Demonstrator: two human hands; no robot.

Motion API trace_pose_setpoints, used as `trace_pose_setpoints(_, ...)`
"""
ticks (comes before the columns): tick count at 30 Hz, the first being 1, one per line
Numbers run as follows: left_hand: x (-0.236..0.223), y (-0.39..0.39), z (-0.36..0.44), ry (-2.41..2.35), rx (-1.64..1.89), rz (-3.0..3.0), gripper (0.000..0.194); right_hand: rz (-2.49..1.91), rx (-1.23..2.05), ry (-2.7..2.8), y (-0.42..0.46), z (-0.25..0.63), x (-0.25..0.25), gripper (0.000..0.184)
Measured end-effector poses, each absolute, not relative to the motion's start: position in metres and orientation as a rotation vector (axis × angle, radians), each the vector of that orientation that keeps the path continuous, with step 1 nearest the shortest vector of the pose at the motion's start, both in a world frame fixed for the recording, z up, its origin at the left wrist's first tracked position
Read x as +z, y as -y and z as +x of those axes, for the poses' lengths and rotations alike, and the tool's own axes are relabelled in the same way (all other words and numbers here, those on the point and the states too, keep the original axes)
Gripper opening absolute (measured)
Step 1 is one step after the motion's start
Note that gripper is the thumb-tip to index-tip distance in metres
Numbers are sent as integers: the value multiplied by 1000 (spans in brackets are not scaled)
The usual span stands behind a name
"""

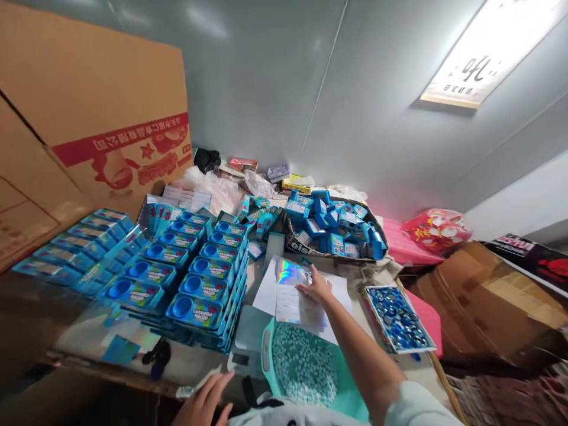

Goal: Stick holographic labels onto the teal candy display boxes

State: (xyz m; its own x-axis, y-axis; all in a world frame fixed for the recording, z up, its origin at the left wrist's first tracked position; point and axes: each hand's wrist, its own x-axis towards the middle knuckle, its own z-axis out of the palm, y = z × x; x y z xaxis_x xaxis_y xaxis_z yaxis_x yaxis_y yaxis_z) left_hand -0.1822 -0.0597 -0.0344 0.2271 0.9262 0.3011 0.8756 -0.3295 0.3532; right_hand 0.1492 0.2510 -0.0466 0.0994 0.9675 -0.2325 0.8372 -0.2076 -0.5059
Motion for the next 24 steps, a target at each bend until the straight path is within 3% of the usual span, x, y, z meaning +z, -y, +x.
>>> trace_pose_setpoints(3, -31, 52, -174, -1706, 621, 2463, 50, -2267, 832, 1672, -255, 160, -49, 97)
trace_pose_setpoints(7, -19, 50, -161, -1696, 667, 2364, 44, -2291, 940, 1457, -252, 173, -36, 72)
trace_pose_setpoints(12, 1, 38, -130, -1748, 957, 1980, 32, -1816, 1228, 1266, -213, 168, 11, 42)
trace_pose_setpoints(15, 33, 12, -108, -1695, 984, 2001, 30, -1486, 1347, 1166, -166, 157, 50, 42)
trace_pose_setpoints(18, 79, -28, -90, -1722, 1110, 2114, 38, -1209, 1427, 985, -115, 145, 86, 39)
trace_pose_setpoints(21, 122, -69, -80, -1836, 1262, 2004, 69, -935, 1672, 745, -76, 129, 106, 34)
trace_pose_setpoints(24, 151, -98, -80, -1710, 1282, 2168, 80, -817, 1800, 543, -54, 110, 109, 40)
